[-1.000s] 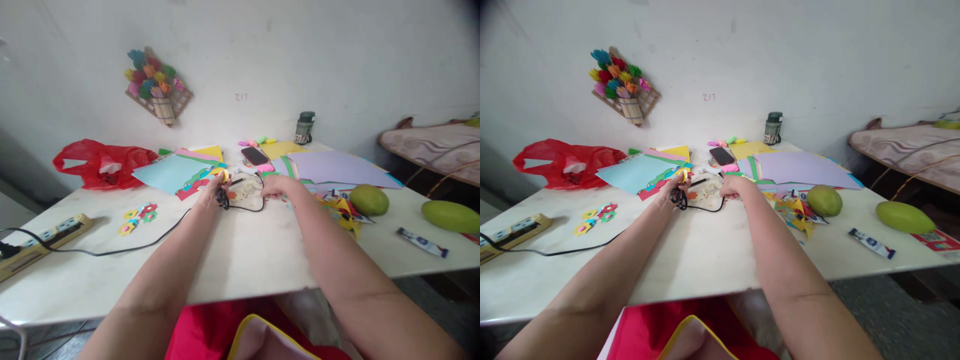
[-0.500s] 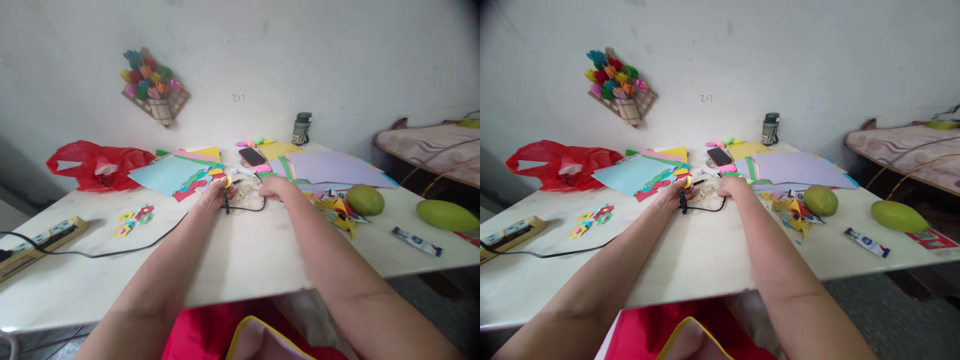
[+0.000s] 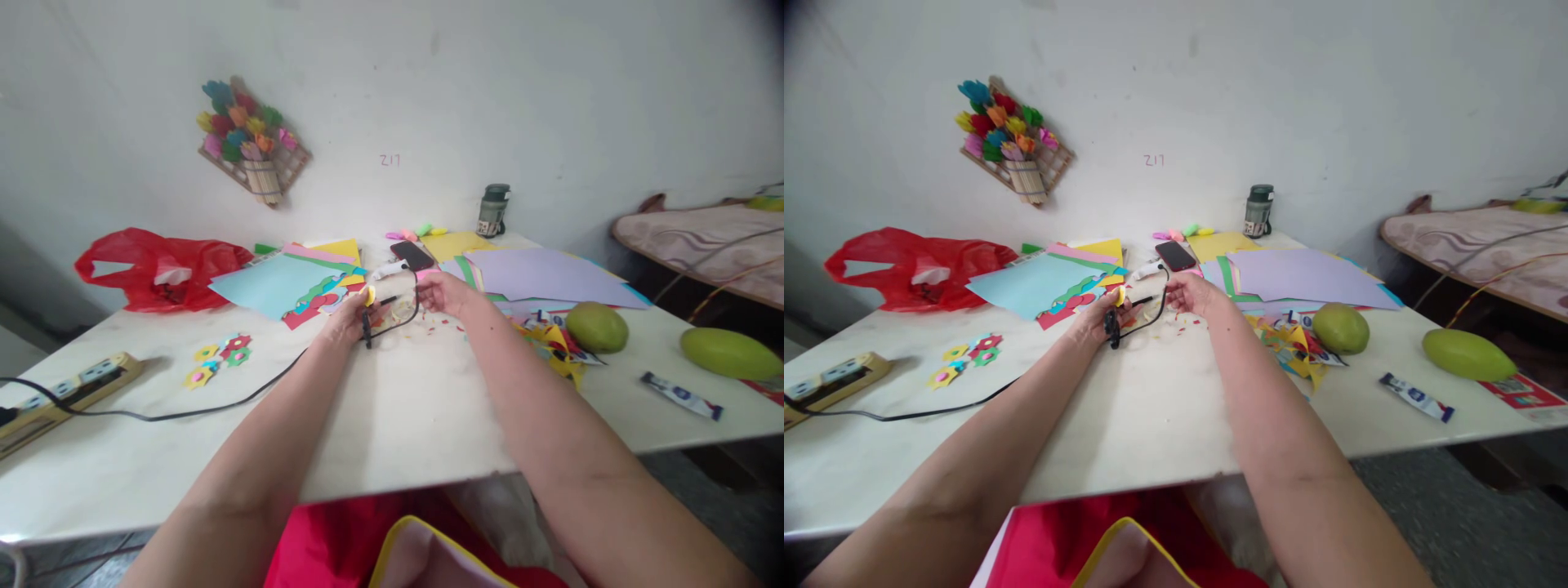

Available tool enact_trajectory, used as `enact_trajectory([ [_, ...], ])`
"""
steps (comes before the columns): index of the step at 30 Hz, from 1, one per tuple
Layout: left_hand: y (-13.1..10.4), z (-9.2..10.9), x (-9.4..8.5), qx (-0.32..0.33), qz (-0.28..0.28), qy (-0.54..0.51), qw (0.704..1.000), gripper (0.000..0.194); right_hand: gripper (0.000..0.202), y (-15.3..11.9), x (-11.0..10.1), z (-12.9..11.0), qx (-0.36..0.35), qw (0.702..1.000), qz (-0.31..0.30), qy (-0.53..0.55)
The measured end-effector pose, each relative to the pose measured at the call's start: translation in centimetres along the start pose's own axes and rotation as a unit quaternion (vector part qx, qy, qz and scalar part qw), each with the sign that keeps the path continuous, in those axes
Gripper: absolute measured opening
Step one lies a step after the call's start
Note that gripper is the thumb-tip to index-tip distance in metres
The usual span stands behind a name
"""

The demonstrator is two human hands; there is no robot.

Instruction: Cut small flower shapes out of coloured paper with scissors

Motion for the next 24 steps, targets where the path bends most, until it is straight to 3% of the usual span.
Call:
enact_trajectory([
  [3,0.0,0.0,0.1,0.001,0.027,-0.015,1.000,0.008,0.015,0.5,1.4,0.0,-0.024,0.986,-0.070,0.151],
  [6,-0.1,0.0,0.4,0.002,0.058,-0.018,0.998,0.010,0.021,1.2,3.2,0.5,-0.033,0.972,-0.055,0.228],
  [8,-0.2,0.1,0.6,0.005,0.071,-0.022,0.997,0.010,0.010,1.6,4.2,0.8,-0.049,0.966,-0.048,0.248],
  [9,-0.3,0.1,0.6,0.005,0.075,-0.025,0.997,0.011,0.005,1.8,4.6,0.9,-0.042,0.968,-0.052,0.241],
  [11,-0.3,0.0,0.7,0.008,0.078,-0.028,0.997,0.012,0.017,1.9,5.1,1.0,-0.020,0.979,-0.046,0.198],
  [14,-0.3,0.0,0.7,0.014,0.074,-0.027,0.997,0.013,0.035,1.4,4.9,0.9,0.021,0.998,0.038,0.042],
  [17,-0.3,0.0,0.6,0.016,0.073,-0.022,0.997,0.014,0.052,0.5,4.3,0.5,0.057,0.969,0.163,-0.176],
  [19,-0.2,0.0,0.5,0.014,0.074,-0.020,0.997,0.014,0.058,0.2,4.2,0.3,0.046,0.946,0.204,-0.249],
  [21,-0.1,0.0,0.5,0.013,0.071,-0.024,0.997,0.013,0.056,0.2,4.5,0.2,0.015,0.959,0.194,-0.206],
  [24,-0.1,0.0,0.4,0.008,0.067,-0.035,0.997,0.013,0.048,0.9,5.4,0.5,0.003,0.990,0.110,-0.084],
])
Point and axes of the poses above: each hand's wrist, its own y-axis towards the middle knuckle, its own x-axis out of the palm, z = x × y, the point moved 1 cm from there along y, towards the middle knuckle, and after that the axes turned 14 degrees about x, right-handed, at the moved point
